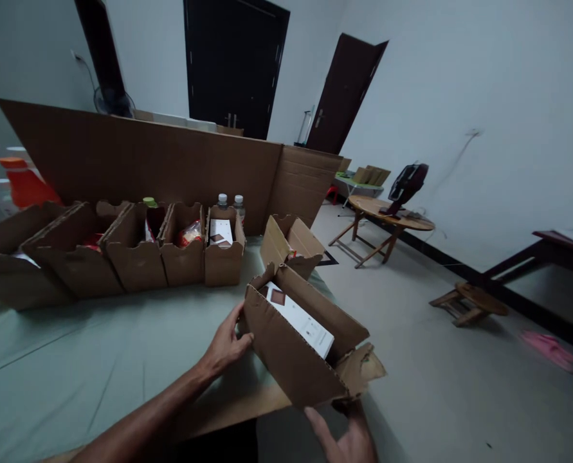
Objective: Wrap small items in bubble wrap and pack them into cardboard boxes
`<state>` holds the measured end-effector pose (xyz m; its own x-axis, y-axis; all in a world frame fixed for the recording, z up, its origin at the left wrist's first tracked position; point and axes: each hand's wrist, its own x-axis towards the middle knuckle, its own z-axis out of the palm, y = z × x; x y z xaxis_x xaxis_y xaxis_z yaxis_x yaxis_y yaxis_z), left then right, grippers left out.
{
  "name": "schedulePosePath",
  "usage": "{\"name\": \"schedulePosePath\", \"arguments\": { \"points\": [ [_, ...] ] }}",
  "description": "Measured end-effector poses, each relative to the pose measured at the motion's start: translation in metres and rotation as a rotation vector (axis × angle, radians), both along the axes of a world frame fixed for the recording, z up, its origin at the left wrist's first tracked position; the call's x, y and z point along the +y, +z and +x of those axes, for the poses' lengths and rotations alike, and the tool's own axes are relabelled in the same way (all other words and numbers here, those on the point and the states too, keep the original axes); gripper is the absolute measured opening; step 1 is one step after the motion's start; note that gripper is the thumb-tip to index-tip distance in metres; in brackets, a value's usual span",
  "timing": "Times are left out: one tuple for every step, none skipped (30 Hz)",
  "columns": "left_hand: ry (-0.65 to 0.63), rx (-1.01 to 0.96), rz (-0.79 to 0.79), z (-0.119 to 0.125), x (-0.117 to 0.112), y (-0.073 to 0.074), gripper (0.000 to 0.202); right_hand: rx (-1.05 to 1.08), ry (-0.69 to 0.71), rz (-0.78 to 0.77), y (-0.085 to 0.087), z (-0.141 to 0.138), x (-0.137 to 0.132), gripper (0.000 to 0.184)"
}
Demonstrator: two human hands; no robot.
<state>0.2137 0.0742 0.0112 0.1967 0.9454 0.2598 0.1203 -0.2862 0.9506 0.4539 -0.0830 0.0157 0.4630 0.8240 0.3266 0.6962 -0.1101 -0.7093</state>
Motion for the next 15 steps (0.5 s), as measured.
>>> {"name": "schedulePosePath", "arguments": {
  "points": [
    [0.01, -0.005, 0.016, -0.001, -0.002, -0.003, 0.073, -0.002, 0.002, 0.016, 0.0, -0.008, 0.009, 0.049],
    [0.037, -0.004, 0.028, -0.006, -0.006, -0.007, 0.071, 0.0, 0.014, 0.032, 0.001, -0.016, 0.018, 0.049],
    [0.082, 0.003, 0.028, -0.015, -0.012, -0.012, 0.068, 0.009, 0.037, 0.046, 0.003, -0.025, 0.027, 0.048],
    [0.145, 0.011, 0.016, -0.026, -0.02, -0.017, 0.066, 0.026, 0.078, 0.049, 0.005, -0.034, 0.036, 0.046],
    [0.217, 0.02, -0.005, -0.04, -0.03, -0.022, 0.064, 0.049, 0.136, 0.037, 0.007, -0.045, 0.046, 0.044],
    [0.298, 0.028, -0.03, -0.056, -0.04, -0.025, 0.063, 0.077, 0.198, 0.019, 0.009, -0.057, 0.055, 0.041],
    [0.381, 0.034, -0.053, -0.073, -0.05, -0.027, 0.063, 0.104, 0.261, -0.001, 0.011, -0.072, 0.065, 0.04],
    [0.459, 0.043, -0.079, -0.091, -0.06, -0.027, 0.063, 0.133, 0.326, -0.019, 0.012, -0.088, 0.074, 0.04],
    [0.533, 0.055, -0.102, -0.109, -0.068, -0.026, 0.065, 0.165, 0.397, -0.028, 0.013, -0.105, 0.084, 0.042],
    [0.6, 0.071, -0.119, -0.126, -0.075, -0.024, 0.067, 0.203, 0.474, -0.03, 0.013, -0.122, 0.093, 0.045],
    [0.657, 0.092, -0.14, -0.143, -0.08, -0.021, 0.069, 0.247, 0.551, -0.025, 0.013, -0.138, 0.101, 0.05],
    [0.709, 0.117, -0.162, -0.159, -0.083, -0.018, 0.07, 0.288, 0.63, -0.025, 0.013, -0.151, 0.109, 0.056],
    [0.752, 0.143, -0.186, -0.173, -0.085, -0.016, 0.07, 0.315, 0.702, -0.029, 0.012, -0.161, 0.116, 0.061],
    [0.785, 0.168, -0.206, -0.185, -0.085, -0.014, 0.07, 0.319, 0.759, -0.034, 0.011, -0.166, 0.122, 0.066],
    [0.811, 0.19, -0.216, -0.196, -0.085, -0.014, 0.069, 0.296, 0.794, -0.033, 0.01, -0.166, 0.128, 0.069]
  ]
}}
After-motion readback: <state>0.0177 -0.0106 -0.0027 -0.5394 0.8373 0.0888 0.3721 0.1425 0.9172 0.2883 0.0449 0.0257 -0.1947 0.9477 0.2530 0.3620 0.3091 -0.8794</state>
